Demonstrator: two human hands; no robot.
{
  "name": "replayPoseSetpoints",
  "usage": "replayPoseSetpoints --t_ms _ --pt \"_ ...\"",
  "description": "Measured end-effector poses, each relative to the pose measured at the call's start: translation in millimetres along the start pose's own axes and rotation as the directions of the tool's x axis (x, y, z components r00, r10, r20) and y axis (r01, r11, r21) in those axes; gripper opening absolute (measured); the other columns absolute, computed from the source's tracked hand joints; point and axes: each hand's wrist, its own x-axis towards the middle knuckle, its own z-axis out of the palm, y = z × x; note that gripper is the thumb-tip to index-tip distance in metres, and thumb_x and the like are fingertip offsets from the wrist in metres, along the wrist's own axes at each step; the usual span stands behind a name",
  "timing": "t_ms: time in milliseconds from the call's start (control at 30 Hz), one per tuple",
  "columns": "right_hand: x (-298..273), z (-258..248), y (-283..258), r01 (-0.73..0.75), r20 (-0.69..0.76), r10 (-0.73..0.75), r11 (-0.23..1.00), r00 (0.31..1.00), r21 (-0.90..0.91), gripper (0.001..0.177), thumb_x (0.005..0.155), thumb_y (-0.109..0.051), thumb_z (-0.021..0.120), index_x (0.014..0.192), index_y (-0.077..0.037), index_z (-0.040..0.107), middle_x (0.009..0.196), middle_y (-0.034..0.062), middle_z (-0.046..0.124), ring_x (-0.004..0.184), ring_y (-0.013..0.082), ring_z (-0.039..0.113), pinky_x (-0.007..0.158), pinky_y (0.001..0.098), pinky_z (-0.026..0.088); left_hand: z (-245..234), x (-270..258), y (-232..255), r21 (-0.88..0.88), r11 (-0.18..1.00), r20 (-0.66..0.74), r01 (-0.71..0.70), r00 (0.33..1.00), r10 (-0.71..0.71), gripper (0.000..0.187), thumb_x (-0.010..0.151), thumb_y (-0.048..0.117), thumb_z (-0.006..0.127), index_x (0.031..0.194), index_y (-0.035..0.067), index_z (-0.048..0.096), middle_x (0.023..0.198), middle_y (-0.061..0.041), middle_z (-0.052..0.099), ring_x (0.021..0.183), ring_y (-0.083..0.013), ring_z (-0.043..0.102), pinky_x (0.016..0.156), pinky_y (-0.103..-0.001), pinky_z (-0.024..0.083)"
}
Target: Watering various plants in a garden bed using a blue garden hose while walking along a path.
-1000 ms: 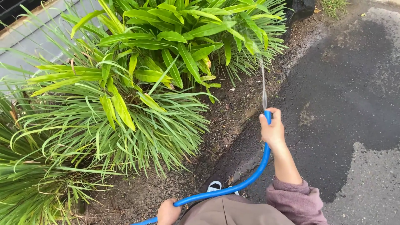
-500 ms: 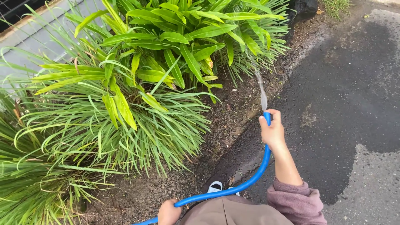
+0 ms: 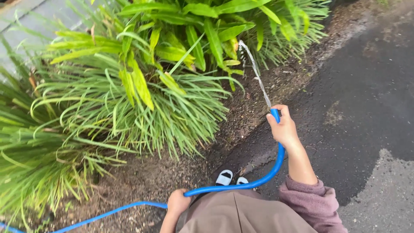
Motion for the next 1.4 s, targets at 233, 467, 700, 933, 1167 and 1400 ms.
replayPoseSetpoints --t_ms 233,467,700,933,1167,1400 --pt "-6 23 -16 0.119 0.250 -0.083 0.984 0.965 -0.133 0.026 0.107 -0.033 0.051 0.130 -0.022 0.045 0.069 0.0075 0.046 0.056 0.0218 0.042 0.058 0.0382 0.033 9 -10 -14 -0.061 0.998 -0.003 0.018 1.000 -0.018 0.023 0.083 0.038 0.061 0.070 0.021 0.066 0.080 -0.007 0.074 0.084 -0.0331 0.070 0.075 -0.044 0.055" --pt "-2 44 -14 0.192 0.257 -0.162 0.977 0.953 -0.095 0.041 0.103 -0.034 0.056 0.143 -0.028 0.049 0.083 0.0063 0.056 0.071 0.0221 0.052 0.069 0.0392 0.040 18 -26 -26 -0.083 0.996 -0.047 0.018 0.999 -0.022 0.029 0.082 0.044 0.066 0.070 0.019 0.069 0.080 -0.008 0.076 0.086 -0.0337 0.071 0.077 -0.044 0.055" --pt "-5 55 -32 0.200 0.239 -0.224 0.972 0.945 0.121 0.053 0.107 -0.020 0.049 0.159 -0.023 0.036 0.086 0.0098 0.062 0.060 0.0200 0.051 0.058 0.0389 0.044 26 -38 -32 -0.098 0.990 -0.046 0.097 0.994 -0.102 0.027 0.081 0.041 0.063 0.066 0.019 0.065 0.079 -0.009 0.074 0.088 -0.0366 0.069 0.080 -0.045 0.054" --pt "6 70 -26 0.221 0.228 -0.256 0.961 0.939 0.169 0.030 0.107 -0.021 0.053 0.135 -0.009 0.052 0.081 0.0051 0.064 0.057 0.0155 0.051 0.057 0.0349 0.045 31 -46 -34 -0.127 0.989 -0.053 0.078 0.995 -0.085 0.019 0.078 0.032 0.057 0.066 0.020 0.065 0.074 -0.005 0.073 0.079 -0.0312 0.069 0.074 -0.042 0.053" --pt "18 78 -23 0.338 0.169 -0.394 0.897 0.904 0.284 0.028 0.106 -0.020 0.056 0.133 -0.012 0.056 0.079 0.0046 0.064 0.054 0.0115 0.052 0.052 0.0278 0.046 37 -49 -32 -0.120 0.991 -0.076 0.062 0.995 -0.071 0.029 0.081 0.038 0.061 0.061 0.019 0.055 0.070 -0.007 0.069 0.076 -0.0339 0.066 0.073 -0.046 0.052" --pt "16 71 -44 0.352 0.151 -0.397 0.900 0.905 0.256 0.032 0.106 -0.021 0.055 0.138 -0.015 0.056 0.076 0.0034 0.063 0.053 0.0113 0.052 0.051 0.0279 0.046 37 -44 -27 -0.120 0.990 -0.075 0.076 0.993 -0.086 0.028 0.082 0.039 0.061 0.061 0.019 0.058 0.073 -0.004 0.070 0.080 -0.0316 0.068 0.077 -0.045 0.053"
